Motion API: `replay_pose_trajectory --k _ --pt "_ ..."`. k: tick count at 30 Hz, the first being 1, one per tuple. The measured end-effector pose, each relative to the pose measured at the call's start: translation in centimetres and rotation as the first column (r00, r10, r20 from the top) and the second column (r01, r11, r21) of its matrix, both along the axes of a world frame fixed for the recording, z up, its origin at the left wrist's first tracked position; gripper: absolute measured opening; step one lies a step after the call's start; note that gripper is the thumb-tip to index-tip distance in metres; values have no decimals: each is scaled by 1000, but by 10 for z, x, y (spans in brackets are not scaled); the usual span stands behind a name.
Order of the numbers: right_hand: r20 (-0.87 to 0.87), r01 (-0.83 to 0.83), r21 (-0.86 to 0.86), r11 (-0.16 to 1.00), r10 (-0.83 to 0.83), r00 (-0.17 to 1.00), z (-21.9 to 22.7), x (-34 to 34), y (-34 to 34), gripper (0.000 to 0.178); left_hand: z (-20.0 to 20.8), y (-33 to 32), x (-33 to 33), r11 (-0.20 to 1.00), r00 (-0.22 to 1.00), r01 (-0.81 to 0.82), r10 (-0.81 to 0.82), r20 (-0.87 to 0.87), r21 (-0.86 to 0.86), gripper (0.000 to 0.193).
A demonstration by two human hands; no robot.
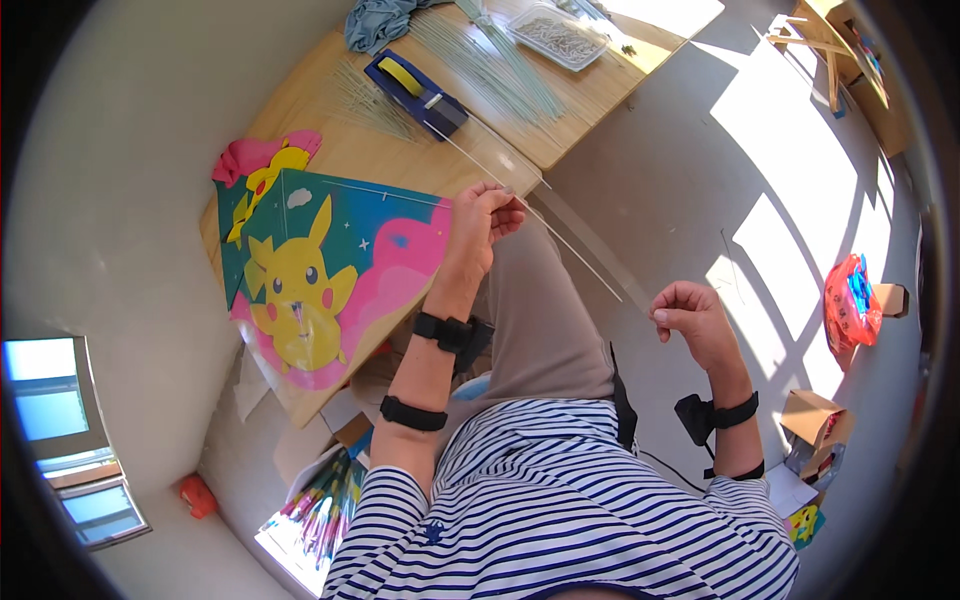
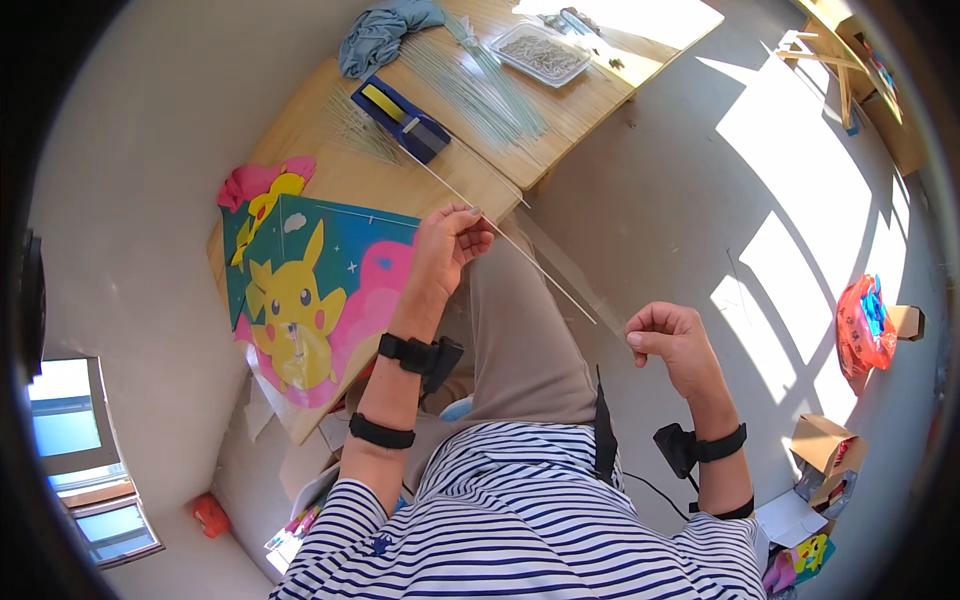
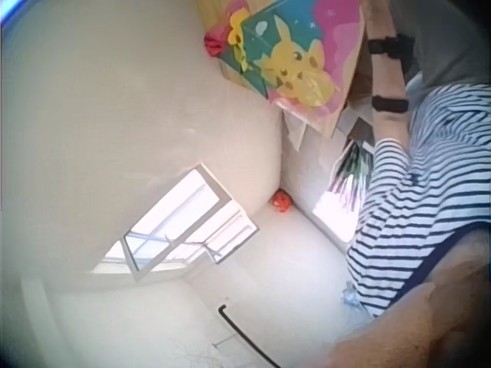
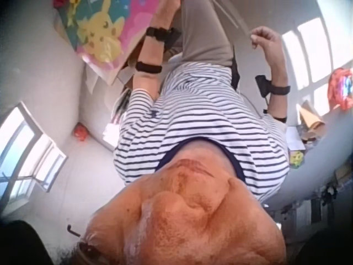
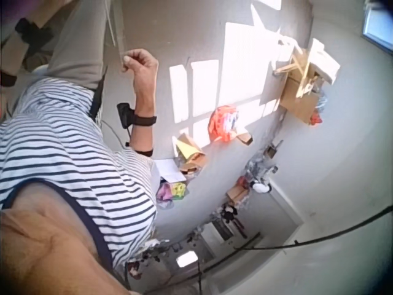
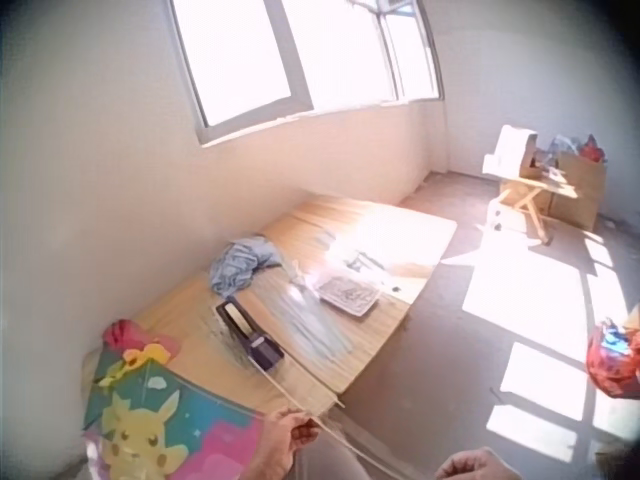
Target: The recorder is assembling a kite by attaching fiberglass rods and string to the kite sail.
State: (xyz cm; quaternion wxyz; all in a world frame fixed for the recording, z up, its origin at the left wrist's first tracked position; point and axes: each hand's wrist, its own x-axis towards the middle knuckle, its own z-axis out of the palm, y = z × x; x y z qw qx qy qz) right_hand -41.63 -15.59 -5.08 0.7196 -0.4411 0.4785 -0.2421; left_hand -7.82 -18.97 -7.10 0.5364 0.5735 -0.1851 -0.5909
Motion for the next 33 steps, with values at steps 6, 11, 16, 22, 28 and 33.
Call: replay_pose_trajectory --k 6,11,16,22,28,33 --pt "-6 -2 55 998 2 1000 -3 -1 -5 5 -9 -20 97 981 974 -192 187 128 30 6" --pt "-8 -15 122 992 16 1000 -3 -1 -11 6 -17 -51 182 951 934 -301 279 224 69 8" --pt "-35 9 177 984 -3 999 -11 -6 -14 7 -25 -83 237 926 885 -371 327 332 76 9" --pt "-71 15 205 979 -1 997 -20 -7 -17 8 -39 -104 226 938 289 -234 319 903 -256 18" --pt "-57 22 238 971 -8 998 -19 -7 -16 9 11 -135 159 855 -279 444 417 865 -269 21" --pt "-71 21 211 977 -6 997 -21 -1 -16 8 11 -144 169 859 -279 435 414 866 -271 22"
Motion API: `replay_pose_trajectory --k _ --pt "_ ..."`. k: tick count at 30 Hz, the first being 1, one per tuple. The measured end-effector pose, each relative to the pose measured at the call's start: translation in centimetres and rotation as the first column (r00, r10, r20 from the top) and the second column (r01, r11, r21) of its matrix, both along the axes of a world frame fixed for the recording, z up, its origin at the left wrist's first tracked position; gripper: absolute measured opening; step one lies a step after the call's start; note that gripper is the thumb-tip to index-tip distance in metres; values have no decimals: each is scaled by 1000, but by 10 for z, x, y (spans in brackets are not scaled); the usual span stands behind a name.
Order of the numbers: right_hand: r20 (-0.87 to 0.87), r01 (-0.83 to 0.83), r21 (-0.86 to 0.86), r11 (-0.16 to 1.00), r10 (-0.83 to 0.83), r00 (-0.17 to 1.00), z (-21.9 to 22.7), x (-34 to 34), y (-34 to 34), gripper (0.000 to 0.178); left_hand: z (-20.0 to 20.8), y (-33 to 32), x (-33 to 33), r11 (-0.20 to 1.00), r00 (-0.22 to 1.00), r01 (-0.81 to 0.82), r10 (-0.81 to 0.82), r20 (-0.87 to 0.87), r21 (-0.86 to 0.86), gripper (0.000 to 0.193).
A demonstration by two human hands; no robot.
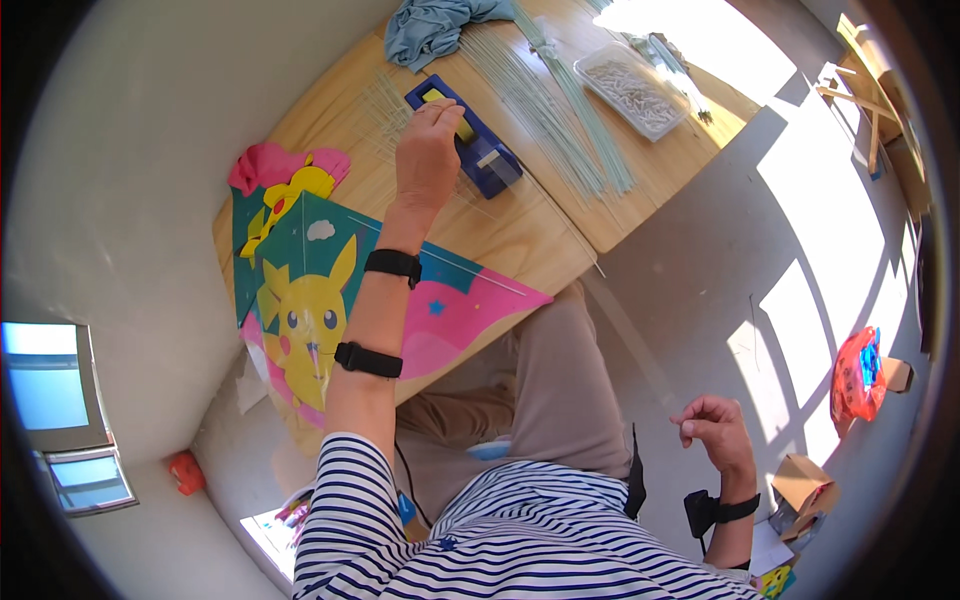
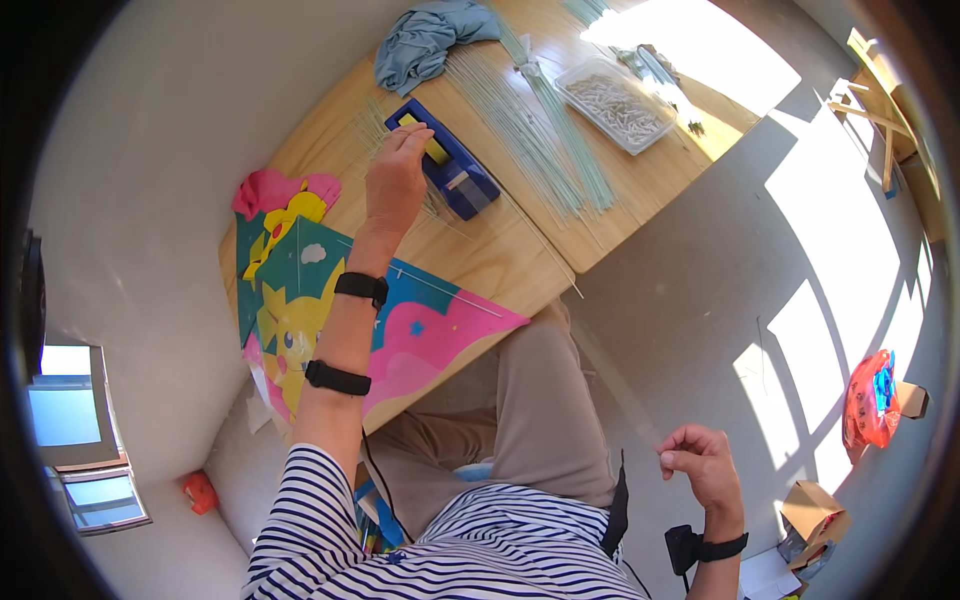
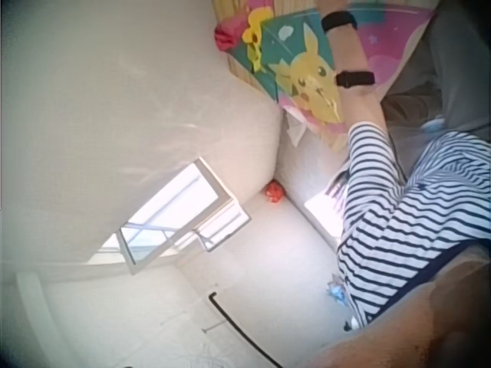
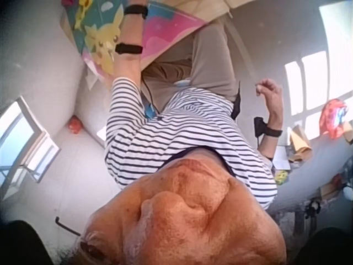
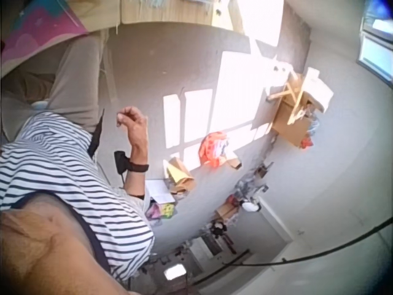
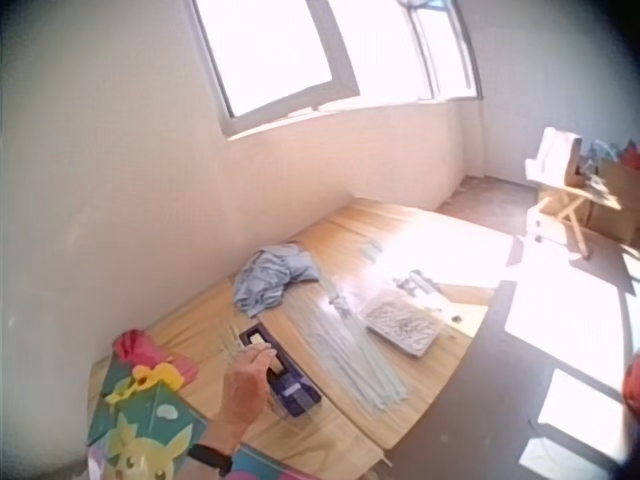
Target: The recorder is assembling a kite by attaching fiberglass rods and string to the kite sail.
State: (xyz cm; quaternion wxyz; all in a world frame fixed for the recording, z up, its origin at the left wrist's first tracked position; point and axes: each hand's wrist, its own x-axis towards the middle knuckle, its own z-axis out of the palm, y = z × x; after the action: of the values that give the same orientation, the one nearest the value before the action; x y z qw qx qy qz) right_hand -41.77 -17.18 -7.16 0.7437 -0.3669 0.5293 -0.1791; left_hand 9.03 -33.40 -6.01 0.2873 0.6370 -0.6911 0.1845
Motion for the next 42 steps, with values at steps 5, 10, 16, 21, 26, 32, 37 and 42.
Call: replay_pose_trajectory --k 5,10,16,21,26,32,37,42 --pt "-28 -9 -28 1000 8 1000 -8 7 -3 7 7 -12 8 999 991 19 -12 -135 48 22" --pt "-16 7 -18 1000 -7 1000 -10 9 -5 6 1 -15 5 1000 977 -14 19 -213 26 24" --pt "-21 14 -17 1000 -15 1000 -17 7 -4 6 -6 -16 -3 999 989 -41 39 -143 -15 27" --pt "-56 -12 -30 999 10 998 -20 8 -6 6 -18 -16 -4 997 999 -39 36 -36 -71 30" --pt "-49 -10 7 1000 10 999 -18 13 -8 5 -24 -14 -10 995 999 -26 29 34 -94 29" --pt "-18 -13 -5 1000 13 1000 -24 11 -8 5 -13 -14 -9 999 1000 -28 28 -6 -45 24" --pt "-17 -32 -6 999 31 999 -25 14 -9 5 -2 0 -13 994 999 -19 16 -31 -103 18" --pt "-20 -22 -10 1000 22 1000 -30 11 -8 5 -19 40 -57 989 735 -138 142 -662 59 9"
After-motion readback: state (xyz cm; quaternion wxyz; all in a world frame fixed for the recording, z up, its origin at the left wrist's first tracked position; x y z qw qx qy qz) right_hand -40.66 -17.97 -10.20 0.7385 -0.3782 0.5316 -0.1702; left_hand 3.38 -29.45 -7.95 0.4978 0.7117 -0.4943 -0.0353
